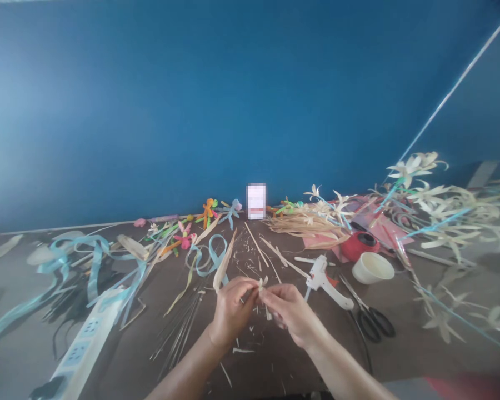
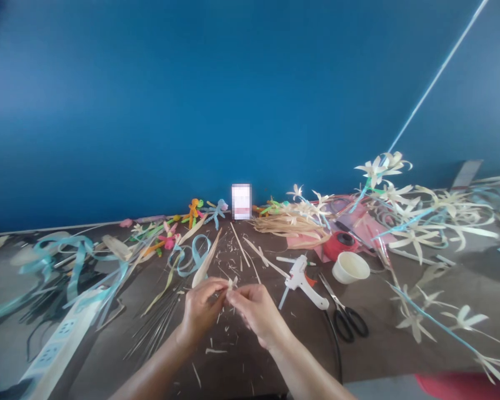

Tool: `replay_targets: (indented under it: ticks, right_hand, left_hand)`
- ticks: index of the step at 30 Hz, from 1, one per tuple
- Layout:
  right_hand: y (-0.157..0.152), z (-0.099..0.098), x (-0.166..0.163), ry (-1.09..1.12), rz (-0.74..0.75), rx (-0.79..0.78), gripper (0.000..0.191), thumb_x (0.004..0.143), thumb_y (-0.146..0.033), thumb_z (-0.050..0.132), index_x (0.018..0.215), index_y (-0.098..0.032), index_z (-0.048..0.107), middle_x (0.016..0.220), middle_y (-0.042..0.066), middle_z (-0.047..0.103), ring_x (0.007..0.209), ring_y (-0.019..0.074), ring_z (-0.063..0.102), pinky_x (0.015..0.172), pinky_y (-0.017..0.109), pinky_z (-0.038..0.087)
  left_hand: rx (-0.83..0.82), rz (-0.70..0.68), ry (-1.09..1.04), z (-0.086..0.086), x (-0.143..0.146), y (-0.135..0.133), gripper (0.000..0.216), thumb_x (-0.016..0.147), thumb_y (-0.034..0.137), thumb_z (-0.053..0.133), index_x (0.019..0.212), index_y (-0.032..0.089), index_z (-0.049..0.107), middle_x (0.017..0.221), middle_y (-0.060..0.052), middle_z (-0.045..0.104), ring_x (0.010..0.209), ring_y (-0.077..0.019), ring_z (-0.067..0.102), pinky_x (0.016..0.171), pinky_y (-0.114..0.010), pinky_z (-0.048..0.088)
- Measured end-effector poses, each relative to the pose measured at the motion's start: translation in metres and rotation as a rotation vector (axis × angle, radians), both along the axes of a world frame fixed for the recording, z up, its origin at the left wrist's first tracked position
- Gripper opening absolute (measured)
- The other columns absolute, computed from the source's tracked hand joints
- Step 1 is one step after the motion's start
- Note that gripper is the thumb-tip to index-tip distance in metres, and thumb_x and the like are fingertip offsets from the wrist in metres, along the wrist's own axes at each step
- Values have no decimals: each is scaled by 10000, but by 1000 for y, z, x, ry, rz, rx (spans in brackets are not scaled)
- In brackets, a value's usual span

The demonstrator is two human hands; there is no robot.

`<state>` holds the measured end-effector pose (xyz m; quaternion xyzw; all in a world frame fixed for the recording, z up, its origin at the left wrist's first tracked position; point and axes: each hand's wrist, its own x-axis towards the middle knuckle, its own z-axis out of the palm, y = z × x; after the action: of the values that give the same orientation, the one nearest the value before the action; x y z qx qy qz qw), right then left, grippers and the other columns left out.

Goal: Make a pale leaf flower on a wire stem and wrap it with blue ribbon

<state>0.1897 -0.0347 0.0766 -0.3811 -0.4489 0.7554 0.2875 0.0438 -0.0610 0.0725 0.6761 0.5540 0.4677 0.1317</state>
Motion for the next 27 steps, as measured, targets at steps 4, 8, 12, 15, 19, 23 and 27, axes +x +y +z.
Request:
replay_targets:
  ticks: [4, 8, 12, 15, 19, 23, 27]
  right_hand:
    - [0, 0, -3, -7, -50, 87, 264, 722, -381, 611, 622, -139, 580, 422, -89, 323, 365, 37, 234, 357, 193, 155]
    - [3, 2, 3, -82, 17, 234, 275, 738, -338, 599, 556, -143, 532, 456, -73, 340, 418, 44, 260, 409, 202, 178]
    - [9, 3, 12, -207, 133, 357, 310, 732, -365, 603, 535, -140, 522, 459, -63, 357, 447, 56, 283, 429, 207, 191]
    - [16, 10, 16, -226, -7, 351, 312, 747, -410, 581, 584, -154, 507, 460, -77, 323, 434, 56, 256, 414, 202, 179]
    - [28, 22, 14, -183, -103, 374, 203, 746, -357, 582, 726, -156, 565, 541, -63, 399, 478, 63, 313, 442, 189, 238]
    - [40, 21, 7, -199, 51, 405, 188, 711, -314, 602, 623, -151, 568, 525, -54, 430, 496, 69, 347, 468, 191, 258]
    - [46, 15, -3, -226, 27, 349, 260, 736, -359, 568, 579, -153, 553, 448, -71, 331, 427, 60, 261, 412, 196, 186]
  left_hand:
    - [-130, 27, -95, 3, 5, -1, 65, 735, 144, 578, 703, 167, 630, 720, -33, 662, 673, -143, 609, 615, -229, 467]
    - [-293, 46, -221, 2, 9, -3, 85, 726, 147, 567, 666, 160, 625, 652, -14, 637, 616, -133, 580, 568, -214, 445]
    - [-374, 60, -310, -1, 11, -4, 113, 740, 208, 561, 676, 156, 637, 606, -7, 621, 577, -129, 552, 534, -210, 428]
    - [-341, 82, -270, -1, 9, -4, 114, 730, 214, 570, 659, 155, 637, 600, -8, 617, 571, -130, 548, 542, -216, 428]
    - [-293, 34, -167, 1, 8, -4, 105, 730, 168, 546, 688, 166, 643, 647, -21, 634, 609, -141, 572, 580, -234, 439]
    - [-262, -14, -104, 4, 9, -3, 123, 751, 167, 525, 706, 179, 639, 680, -37, 637, 641, -158, 584, 605, -259, 443]
    - [-225, -18, -74, 1, 6, 6, 118, 744, 169, 535, 696, 179, 642, 665, -33, 635, 633, -160, 585, 602, -261, 444]
